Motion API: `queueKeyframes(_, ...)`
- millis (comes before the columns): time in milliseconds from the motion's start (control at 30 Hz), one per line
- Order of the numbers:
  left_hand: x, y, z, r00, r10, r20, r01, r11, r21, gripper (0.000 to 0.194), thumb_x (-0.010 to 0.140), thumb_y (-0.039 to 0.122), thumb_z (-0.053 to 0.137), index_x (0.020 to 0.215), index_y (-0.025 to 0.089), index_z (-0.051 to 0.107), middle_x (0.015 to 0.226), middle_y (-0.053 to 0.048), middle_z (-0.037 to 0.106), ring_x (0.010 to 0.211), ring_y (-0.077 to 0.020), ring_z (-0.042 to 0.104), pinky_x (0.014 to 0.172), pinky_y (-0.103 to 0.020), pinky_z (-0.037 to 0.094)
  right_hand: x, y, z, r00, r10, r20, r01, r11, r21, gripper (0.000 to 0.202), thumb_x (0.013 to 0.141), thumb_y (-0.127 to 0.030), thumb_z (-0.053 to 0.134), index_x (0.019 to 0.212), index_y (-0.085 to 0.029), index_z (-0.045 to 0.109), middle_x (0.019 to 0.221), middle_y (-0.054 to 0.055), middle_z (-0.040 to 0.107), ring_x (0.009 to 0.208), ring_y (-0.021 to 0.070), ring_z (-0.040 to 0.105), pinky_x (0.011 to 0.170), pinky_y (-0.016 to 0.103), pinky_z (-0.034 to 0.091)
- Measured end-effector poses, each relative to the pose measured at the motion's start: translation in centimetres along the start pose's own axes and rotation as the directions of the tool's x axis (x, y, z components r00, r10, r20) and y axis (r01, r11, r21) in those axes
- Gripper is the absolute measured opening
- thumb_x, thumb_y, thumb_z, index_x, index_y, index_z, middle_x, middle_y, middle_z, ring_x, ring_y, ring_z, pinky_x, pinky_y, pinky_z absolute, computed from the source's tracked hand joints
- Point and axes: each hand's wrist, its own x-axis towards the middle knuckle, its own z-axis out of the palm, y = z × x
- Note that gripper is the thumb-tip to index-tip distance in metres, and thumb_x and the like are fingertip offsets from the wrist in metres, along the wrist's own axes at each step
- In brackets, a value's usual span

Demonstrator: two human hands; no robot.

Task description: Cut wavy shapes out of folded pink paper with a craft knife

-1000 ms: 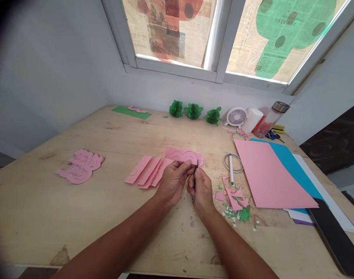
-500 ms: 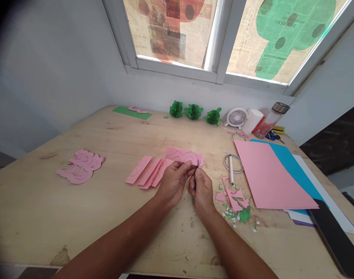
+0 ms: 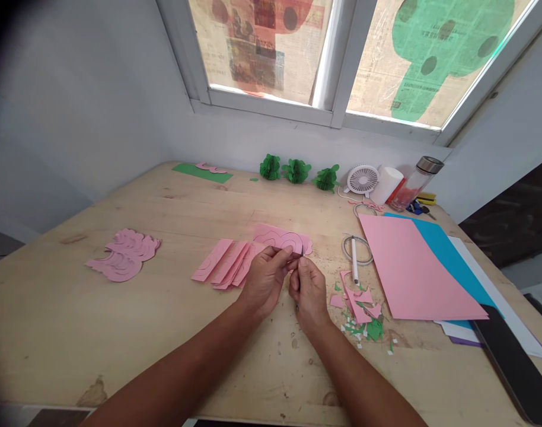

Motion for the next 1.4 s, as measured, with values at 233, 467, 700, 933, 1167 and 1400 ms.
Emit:
queueKeyframes(233,0.10,0.19,0.01,1.000,-0.005,-0.014,0.005,0.999,0.037,0.020,0.060,0.025,0.072,0.067,0.012,0.058,0.065,-0.004,0.062,0.059,-0.0105,0.056,0.064,-0.025,0.043,-0.10,-0.05,0.12,1.000,0.013,0.019,-0.012,1.000,-0.022,0.038,0.080,-0.053,0.052,0.064,-0.019,0.047,0.045,-0.007,0.036,0.036,0.0059,0.024,0.032,0.019,0.016)
queueKeyframes(467,0.07,0.42,-0.23,1.000,0.005,0.002,-0.005,0.994,0.113,0.017,0.062,0.025,0.071,0.063,0.013,0.059,0.059,0.000,0.057,0.056,-0.0092,0.052,0.065,-0.025,0.043,0.10,-0.09,-0.09,1.000,0.016,0.015,-0.016,1.000,-0.008,0.037,0.079,-0.053,0.053,0.068,-0.018,0.051,0.047,-0.007,0.037,0.036,0.0050,0.023,0.032,0.018,0.015)
queueKeyframes(700,0.11,0.66,-0.16,1.000,-0.015,0.002,0.015,0.992,0.125,0.018,0.059,0.025,0.072,0.061,0.013,0.059,0.058,0.000,0.057,0.056,-0.0099,0.053,0.066,-0.026,0.044,0.15,0.01,-0.21,1.000,0.011,0.010,-0.011,1.000,-0.019,0.042,0.079,-0.055,0.051,0.059,-0.018,0.045,0.047,-0.007,0.037,0.036,0.0052,0.024,0.033,0.019,0.016)
queueKeyframes(933,0.06,0.64,-0.14,1.000,-0.001,0.009,0.000,0.991,0.131,0.017,0.060,0.024,0.071,0.061,0.013,0.059,0.058,0.000,0.057,0.056,-0.0099,0.053,0.063,-0.026,0.042,0.10,-0.03,-0.17,1.000,0.012,0.012,-0.012,1.000,0.007,0.041,0.081,-0.052,0.051,0.059,-0.018,0.044,0.047,-0.007,0.037,0.037,0.0053,0.024,0.033,0.019,0.016)
queueKeyframes(1167,-0.06,0.72,-0.06,1.000,-0.005,0.029,0.001,0.993,0.119,0.017,0.063,0.024,0.070,0.061,0.013,0.057,0.057,0.001,0.055,0.055,-0.0088,0.051,0.064,-0.026,0.042,0.02,-0.16,0.04,1.000,0.017,0.013,-0.017,0.999,0.032,0.040,0.082,-0.050,0.051,0.060,-0.017,0.046,0.046,-0.007,0.037,0.036,0.0047,0.025,0.034,0.019,0.016)
queueKeyframes(1400,-0.05,0.67,-0.14,0.999,-0.015,0.029,0.012,0.993,0.114,0.018,0.062,0.024,0.070,0.061,0.013,0.057,0.057,0.001,0.055,0.057,-0.0096,0.052,0.066,-0.026,0.042,0.11,-0.05,-0.08,1.000,0.019,0.009,-0.019,1.000,0.023,0.039,0.081,-0.051,0.052,0.062,-0.018,0.048,0.045,-0.007,0.037,0.035,0.0049,0.025,0.033,0.019,0.017)
